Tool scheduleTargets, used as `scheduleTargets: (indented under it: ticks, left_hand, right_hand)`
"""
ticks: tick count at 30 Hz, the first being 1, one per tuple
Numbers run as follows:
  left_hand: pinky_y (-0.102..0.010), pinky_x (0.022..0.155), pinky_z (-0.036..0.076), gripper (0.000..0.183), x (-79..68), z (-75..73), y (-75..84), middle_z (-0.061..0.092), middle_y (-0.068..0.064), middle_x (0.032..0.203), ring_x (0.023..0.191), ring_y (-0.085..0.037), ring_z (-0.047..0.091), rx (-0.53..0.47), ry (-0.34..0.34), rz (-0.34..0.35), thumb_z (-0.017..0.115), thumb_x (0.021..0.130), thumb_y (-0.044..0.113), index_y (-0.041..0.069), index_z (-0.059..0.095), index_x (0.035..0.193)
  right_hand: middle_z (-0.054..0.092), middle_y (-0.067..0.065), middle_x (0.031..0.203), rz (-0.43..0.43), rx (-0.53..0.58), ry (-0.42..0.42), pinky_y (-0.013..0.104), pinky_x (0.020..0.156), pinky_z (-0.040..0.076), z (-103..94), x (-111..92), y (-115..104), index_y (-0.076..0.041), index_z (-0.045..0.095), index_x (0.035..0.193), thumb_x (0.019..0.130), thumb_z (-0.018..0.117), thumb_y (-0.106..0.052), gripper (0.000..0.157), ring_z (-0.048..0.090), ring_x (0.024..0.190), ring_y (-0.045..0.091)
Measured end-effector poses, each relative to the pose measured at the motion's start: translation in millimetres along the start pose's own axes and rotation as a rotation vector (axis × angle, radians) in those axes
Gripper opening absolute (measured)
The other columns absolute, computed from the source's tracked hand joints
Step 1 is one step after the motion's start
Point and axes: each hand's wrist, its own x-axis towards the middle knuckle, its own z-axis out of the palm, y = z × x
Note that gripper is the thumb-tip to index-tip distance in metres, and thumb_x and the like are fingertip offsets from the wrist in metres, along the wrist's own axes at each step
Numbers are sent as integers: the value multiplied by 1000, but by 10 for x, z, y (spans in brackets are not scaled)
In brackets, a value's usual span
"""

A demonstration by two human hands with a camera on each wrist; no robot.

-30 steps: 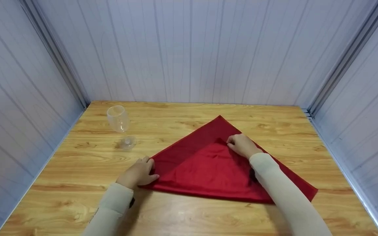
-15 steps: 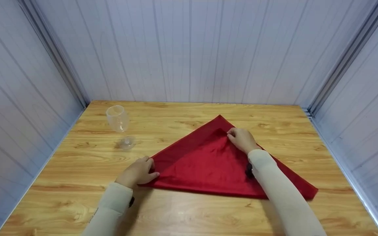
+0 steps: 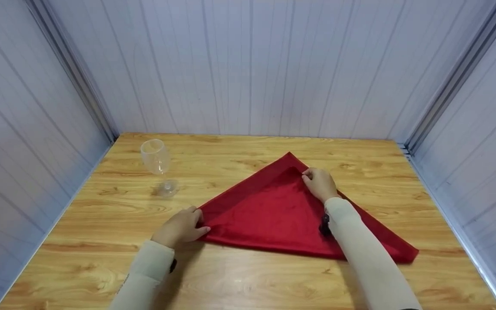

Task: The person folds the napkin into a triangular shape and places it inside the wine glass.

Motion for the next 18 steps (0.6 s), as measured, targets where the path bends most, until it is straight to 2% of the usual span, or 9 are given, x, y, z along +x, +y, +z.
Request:
scheduleTargets:
  ticks: [5,10,14,18]
  left_hand:
    - [-42,77,47,25,6,-4,-16,52,-4,88,80,-22,53,-6,-5,-1,74,92,24,6,58,89]
    - [-42,79,48,23,11,-39,-68,54,-5,91,81,-21,55,-43,-41,6,75,91,25,6,62,90]
    - [-42,80,49,22,16,-90,-117,55,-4,92,81,-20,55,-66,-77,35,77,89,25,5,67,90]
    - [-39,77,49,18,46,-114,-135,54,-2,89,78,-18,54,-56,-82,63,82,84,20,7,68,82]
  right_hand:
    - [67,19,107,63,25,-121,47,88,49,-12,-1,51,4,63,124,100,61,-21,35,62,98,32]
    - [65,21,112,77,37,-172,47,88,48,-94,-27,89,6,60,124,99,58,-22,38,61,98,33]
    - [66,20,111,87,16,-192,47,88,48,-169,-68,137,4,63,119,97,56,-24,35,60,96,31]
    - [67,14,103,86,13,-207,41,81,48,-221,-85,209,0,67,108,94,56,-23,29,58,88,25]
